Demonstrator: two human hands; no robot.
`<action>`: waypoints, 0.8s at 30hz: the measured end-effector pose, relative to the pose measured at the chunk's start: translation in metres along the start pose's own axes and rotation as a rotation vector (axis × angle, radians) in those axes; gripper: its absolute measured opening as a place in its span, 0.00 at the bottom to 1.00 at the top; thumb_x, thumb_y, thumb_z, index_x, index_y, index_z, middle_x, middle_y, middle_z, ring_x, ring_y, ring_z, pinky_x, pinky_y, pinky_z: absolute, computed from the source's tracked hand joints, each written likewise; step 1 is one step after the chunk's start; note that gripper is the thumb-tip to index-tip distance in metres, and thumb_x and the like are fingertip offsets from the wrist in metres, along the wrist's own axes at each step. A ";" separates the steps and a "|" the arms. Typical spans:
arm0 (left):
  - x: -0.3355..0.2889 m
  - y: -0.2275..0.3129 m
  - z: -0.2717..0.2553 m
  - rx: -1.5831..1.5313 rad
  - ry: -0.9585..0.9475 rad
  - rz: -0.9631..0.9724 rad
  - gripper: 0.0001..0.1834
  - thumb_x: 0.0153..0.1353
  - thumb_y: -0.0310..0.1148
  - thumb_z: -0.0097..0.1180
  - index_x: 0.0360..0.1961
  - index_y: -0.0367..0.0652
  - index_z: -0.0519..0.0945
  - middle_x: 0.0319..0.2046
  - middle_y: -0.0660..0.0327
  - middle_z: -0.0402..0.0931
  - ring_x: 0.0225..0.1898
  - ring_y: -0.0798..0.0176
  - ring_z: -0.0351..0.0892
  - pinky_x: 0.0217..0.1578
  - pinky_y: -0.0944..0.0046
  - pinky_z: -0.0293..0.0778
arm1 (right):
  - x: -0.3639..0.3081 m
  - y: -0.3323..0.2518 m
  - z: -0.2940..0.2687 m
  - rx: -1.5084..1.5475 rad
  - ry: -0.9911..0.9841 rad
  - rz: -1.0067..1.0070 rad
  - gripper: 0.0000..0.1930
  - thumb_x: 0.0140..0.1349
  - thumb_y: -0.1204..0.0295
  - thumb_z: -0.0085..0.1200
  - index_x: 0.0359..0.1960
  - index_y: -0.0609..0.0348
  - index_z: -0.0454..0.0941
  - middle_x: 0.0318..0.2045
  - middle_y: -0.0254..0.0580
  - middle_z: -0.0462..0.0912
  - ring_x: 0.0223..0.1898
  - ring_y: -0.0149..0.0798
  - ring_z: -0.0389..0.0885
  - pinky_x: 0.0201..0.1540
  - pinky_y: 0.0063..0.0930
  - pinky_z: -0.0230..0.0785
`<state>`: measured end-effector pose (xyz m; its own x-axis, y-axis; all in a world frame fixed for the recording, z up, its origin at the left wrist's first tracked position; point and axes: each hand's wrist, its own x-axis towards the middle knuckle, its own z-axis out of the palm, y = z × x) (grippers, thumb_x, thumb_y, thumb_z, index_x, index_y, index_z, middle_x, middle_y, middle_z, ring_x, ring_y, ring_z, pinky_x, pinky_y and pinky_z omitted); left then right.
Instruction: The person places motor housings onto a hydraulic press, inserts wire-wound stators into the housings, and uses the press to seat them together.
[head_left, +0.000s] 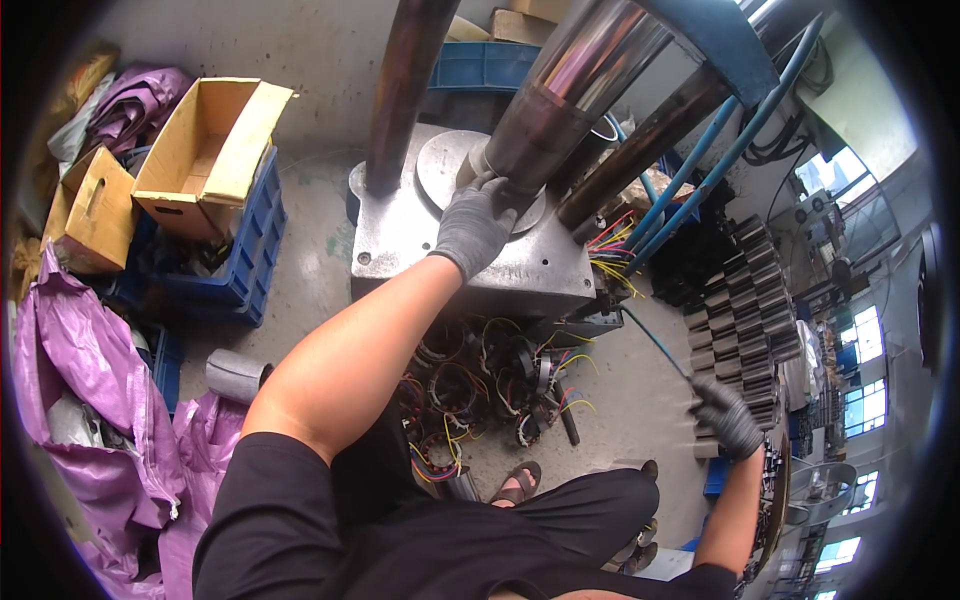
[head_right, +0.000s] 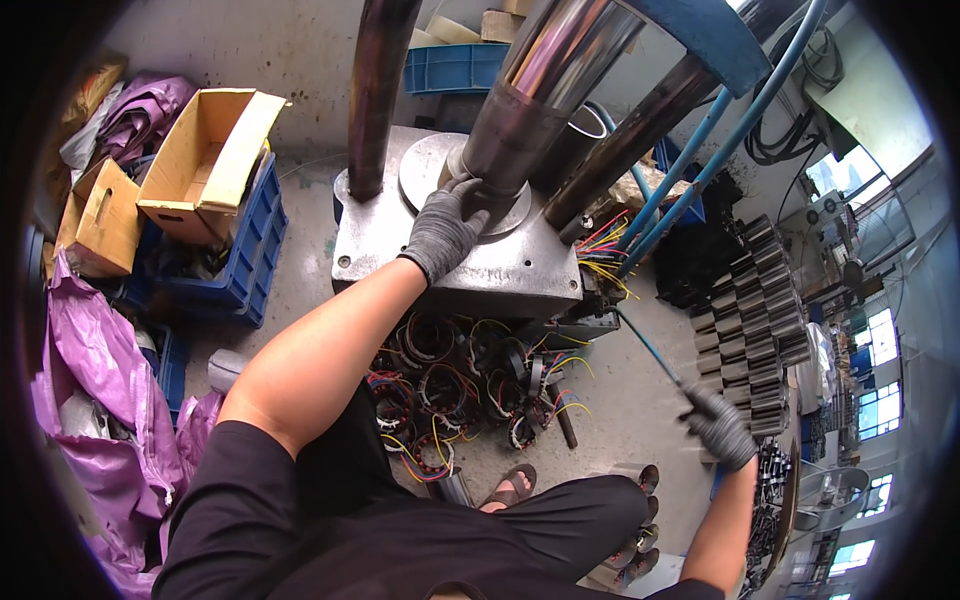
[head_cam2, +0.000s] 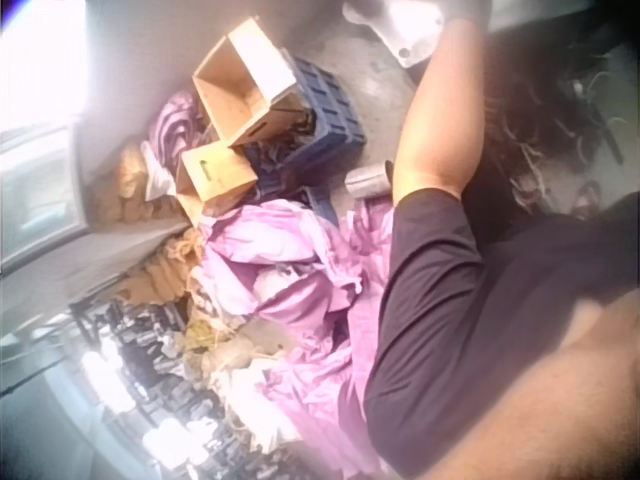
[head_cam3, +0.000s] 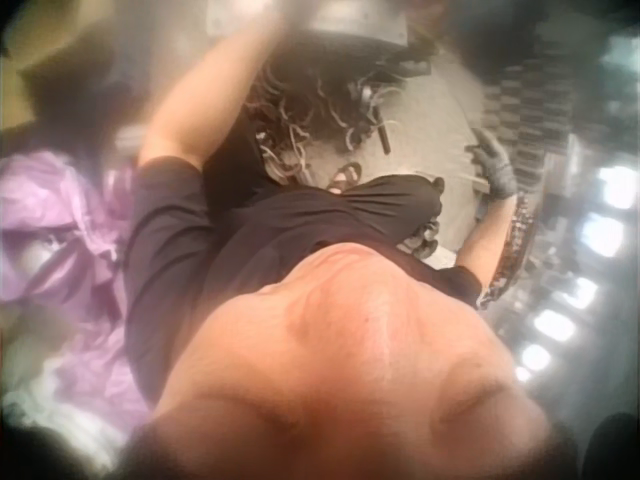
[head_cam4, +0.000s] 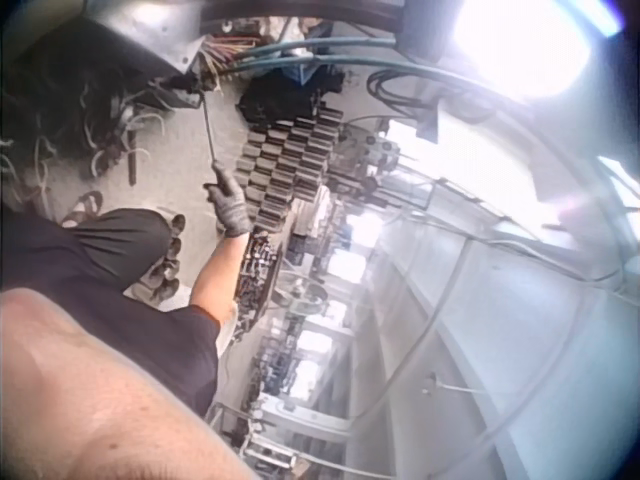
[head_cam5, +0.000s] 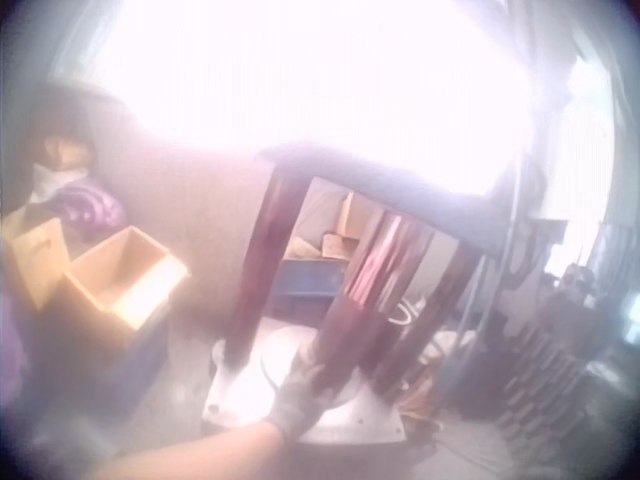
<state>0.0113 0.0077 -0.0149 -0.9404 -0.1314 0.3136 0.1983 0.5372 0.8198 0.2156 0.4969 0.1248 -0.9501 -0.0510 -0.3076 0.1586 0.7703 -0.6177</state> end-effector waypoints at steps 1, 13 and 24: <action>0.000 0.000 -0.002 0.011 0.006 0.009 0.31 0.64 0.38 0.62 0.68 0.43 0.73 0.70 0.53 0.68 0.70 0.47 0.67 0.72 0.54 0.63 | -0.012 -0.009 0.024 0.074 -0.100 0.110 0.21 0.60 0.85 0.55 0.55 0.57 0.83 0.39 0.39 0.88 0.43 0.35 0.87 0.42 0.35 0.80; 0.000 0.002 0.002 -0.024 0.022 0.042 0.29 0.62 0.37 0.62 0.65 0.41 0.76 0.67 0.51 0.71 0.67 0.45 0.71 0.70 0.52 0.66 | -0.011 -0.009 0.018 0.055 0.039 0.074 0.18 0.65 0.78 0.55 0.57 0.64 0.81 0.44 0.40 0.89 0.36 0.29 0.83 0.40 0.26 0.78; 0.001 -0.001 0.006 0.002 0.052 0.063 0.29 0.62 0.38 0.62 0.64 0.42 0.77 0.67 0.51 0.71 0.67 0.44 0.70 0.69 0.51 0.66 | -0.018 0.010 0.037 -0.096 0.058 0.056 0.06 0.63 0.73 0.63 0.34 0.65 0.83 0.26 0.36 0.83 0.29 0.28 0.79 0.36 0.27 0.73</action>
<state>0.0083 0.0120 -0.0187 -0.9106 -0.1401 0.3888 0.2560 0.5474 0.7968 0.2439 0.4823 0.0970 -0.9548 0.0288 -0.2959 0.1886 0.8282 -0.5278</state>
